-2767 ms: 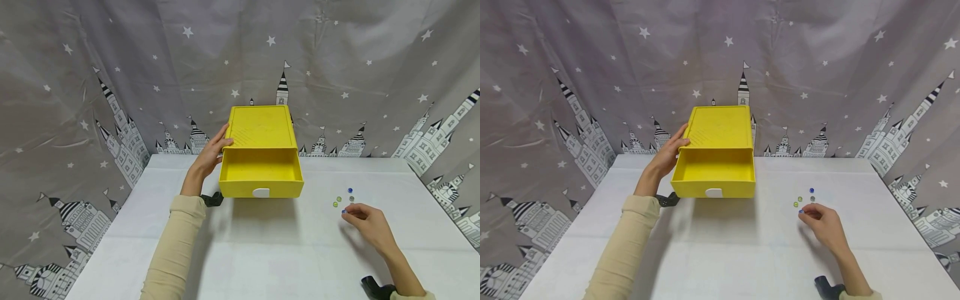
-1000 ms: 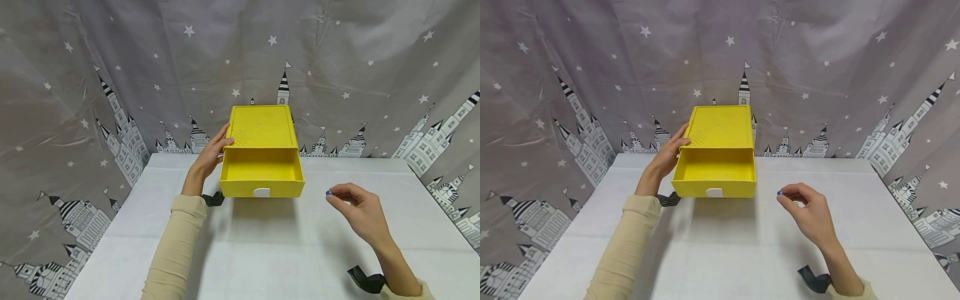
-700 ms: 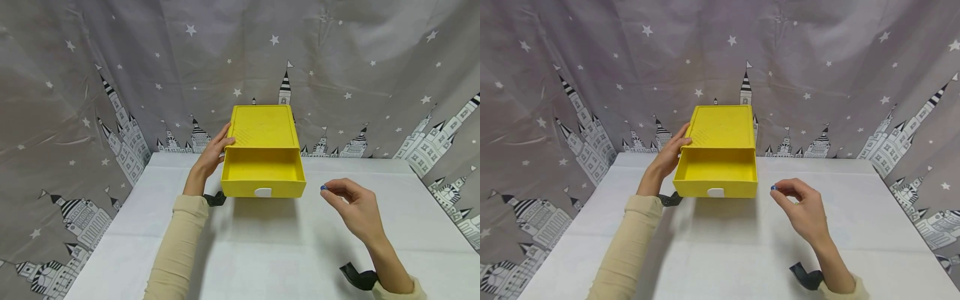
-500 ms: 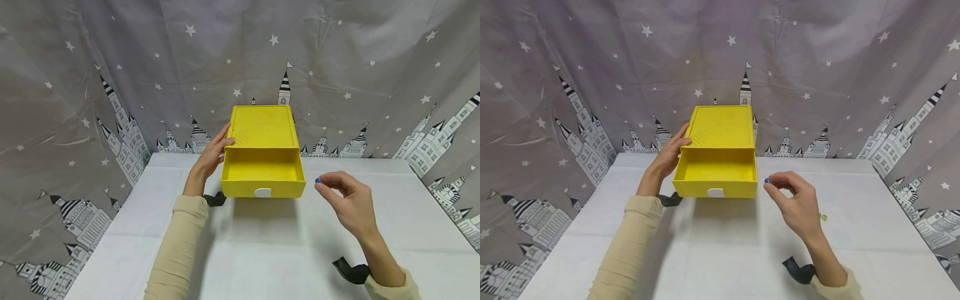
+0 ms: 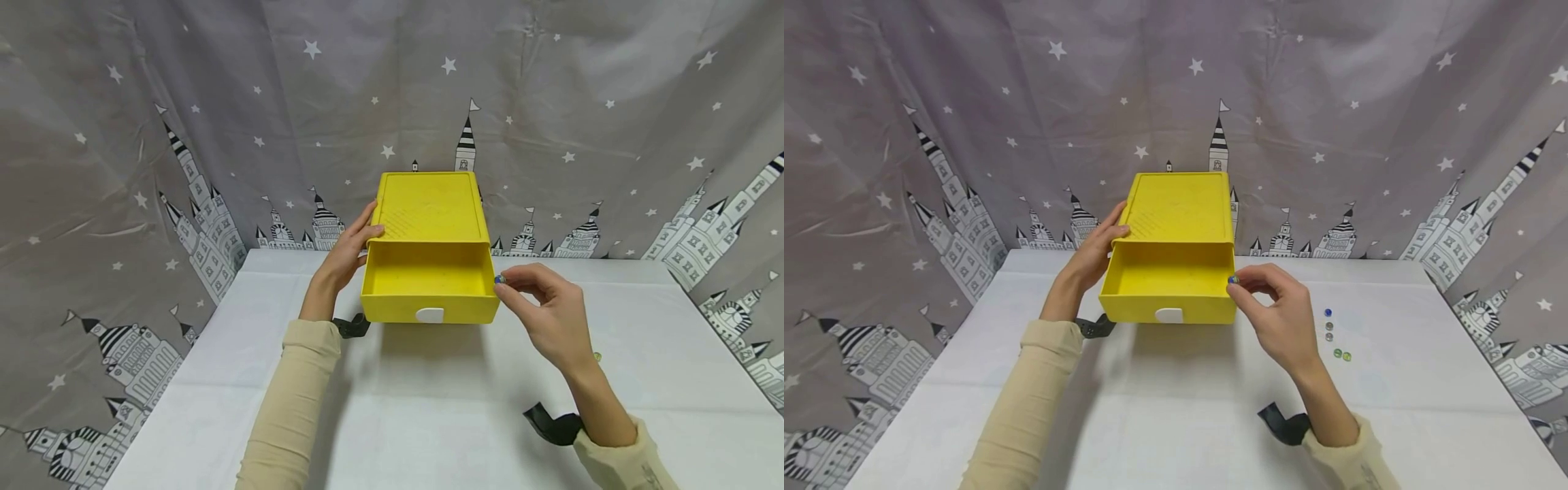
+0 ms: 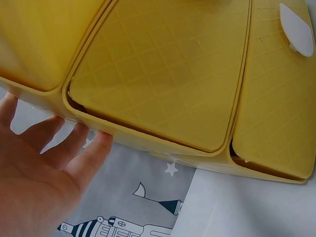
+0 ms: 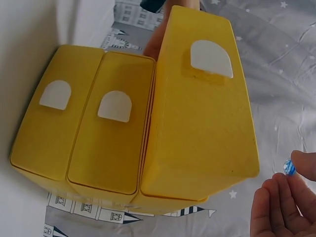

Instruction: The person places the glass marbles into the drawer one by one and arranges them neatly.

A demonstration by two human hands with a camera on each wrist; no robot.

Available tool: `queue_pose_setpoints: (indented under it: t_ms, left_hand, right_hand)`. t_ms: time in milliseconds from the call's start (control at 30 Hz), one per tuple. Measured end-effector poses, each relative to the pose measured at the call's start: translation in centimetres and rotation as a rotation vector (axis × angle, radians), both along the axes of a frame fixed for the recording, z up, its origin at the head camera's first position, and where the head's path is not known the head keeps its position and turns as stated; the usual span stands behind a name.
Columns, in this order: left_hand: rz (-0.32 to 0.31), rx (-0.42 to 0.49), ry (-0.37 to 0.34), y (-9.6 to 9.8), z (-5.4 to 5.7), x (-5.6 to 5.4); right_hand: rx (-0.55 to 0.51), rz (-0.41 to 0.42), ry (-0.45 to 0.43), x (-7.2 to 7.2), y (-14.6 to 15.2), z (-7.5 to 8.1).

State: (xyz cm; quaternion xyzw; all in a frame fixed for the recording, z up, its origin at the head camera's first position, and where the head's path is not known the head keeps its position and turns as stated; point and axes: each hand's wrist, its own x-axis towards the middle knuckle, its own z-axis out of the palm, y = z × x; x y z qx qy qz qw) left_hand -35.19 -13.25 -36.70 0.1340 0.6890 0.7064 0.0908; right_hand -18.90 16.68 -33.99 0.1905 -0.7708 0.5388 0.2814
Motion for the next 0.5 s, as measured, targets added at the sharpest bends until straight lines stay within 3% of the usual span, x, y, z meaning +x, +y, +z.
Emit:
queue_pose_setpoints:
  t_ms: [500]
  left_hand:
    - [0.007, 0.004, 0.004, 0.0, 0.0, 0.0]
  right_hand:
    - [0.062, -0.038, -0.042, -1.4, -1.2, -0.3]
